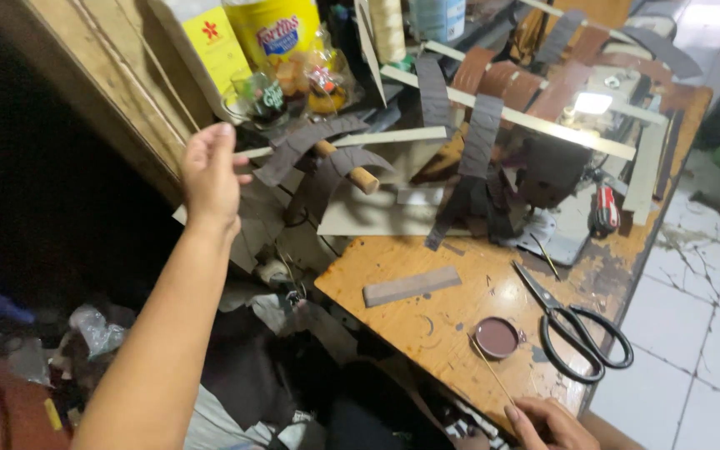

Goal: Applying edge paint to leather strips using a wooden stick

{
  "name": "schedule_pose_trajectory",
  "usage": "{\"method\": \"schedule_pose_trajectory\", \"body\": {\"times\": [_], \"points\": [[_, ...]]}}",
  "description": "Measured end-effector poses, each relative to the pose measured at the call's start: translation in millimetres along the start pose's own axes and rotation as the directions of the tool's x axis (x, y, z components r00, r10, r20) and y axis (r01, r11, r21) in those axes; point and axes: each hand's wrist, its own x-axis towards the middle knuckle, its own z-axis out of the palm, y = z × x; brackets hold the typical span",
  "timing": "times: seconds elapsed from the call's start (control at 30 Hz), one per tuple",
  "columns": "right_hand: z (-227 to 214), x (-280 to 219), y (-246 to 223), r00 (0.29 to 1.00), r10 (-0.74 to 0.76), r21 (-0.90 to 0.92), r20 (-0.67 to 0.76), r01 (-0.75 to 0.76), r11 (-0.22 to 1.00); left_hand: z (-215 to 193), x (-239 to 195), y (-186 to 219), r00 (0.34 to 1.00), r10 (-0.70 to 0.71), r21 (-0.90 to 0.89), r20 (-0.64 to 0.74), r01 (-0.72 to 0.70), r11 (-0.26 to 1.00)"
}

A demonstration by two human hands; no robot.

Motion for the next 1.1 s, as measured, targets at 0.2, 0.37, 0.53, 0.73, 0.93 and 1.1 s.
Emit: {"method": "schedule_pose_trajectory", "body": {"times": [0.2,0.37,0.53,0.73,0.93,1.1], "points": [[-8.2,0.7,1.2,0.98,-0.175,0.095,0.094,0.166,0.982,-21.6,-93.5,20.4,0.92,0.387,-0.003,-0.06,-0.388,0.922],[-11.5,2.2,-4.7,0.978,-0.155,0.058,0.139,0.148,0.987,-11.4,-170.2,-12.5,0.929,0.371,0.047,0.004,-0.371,0.928],[-11.9,0.7,-0.9,0.974,-0.166,0.085,0.155,0.155,0.984,21.6,-226.4,-80.9,0.834,-0.195,0.422,0.517,-0.05,0.905],[-12.7,1.5,-3.9,0.967,-0.211,0.063,0.144,0.204,0.977,31.0,-249.3,-159.8,0.783,-0.091,0.659,0.615,-0.447,0.605],[-13.7,3.7,-7.6,0.967,-0.211,0.059,0.142,0.204,0.977,32.0,-246.4,-161.5,0.791,-0.088,0.671,0.606,-0.448,0.591],[-17.3,2.0,-6.0,0.949,-0.284,0.079,0.138,0.275,0.958,27.9,-254.7,-169.1,0.79,0.23,0.572,0.568,-0.581,0.579]]}}
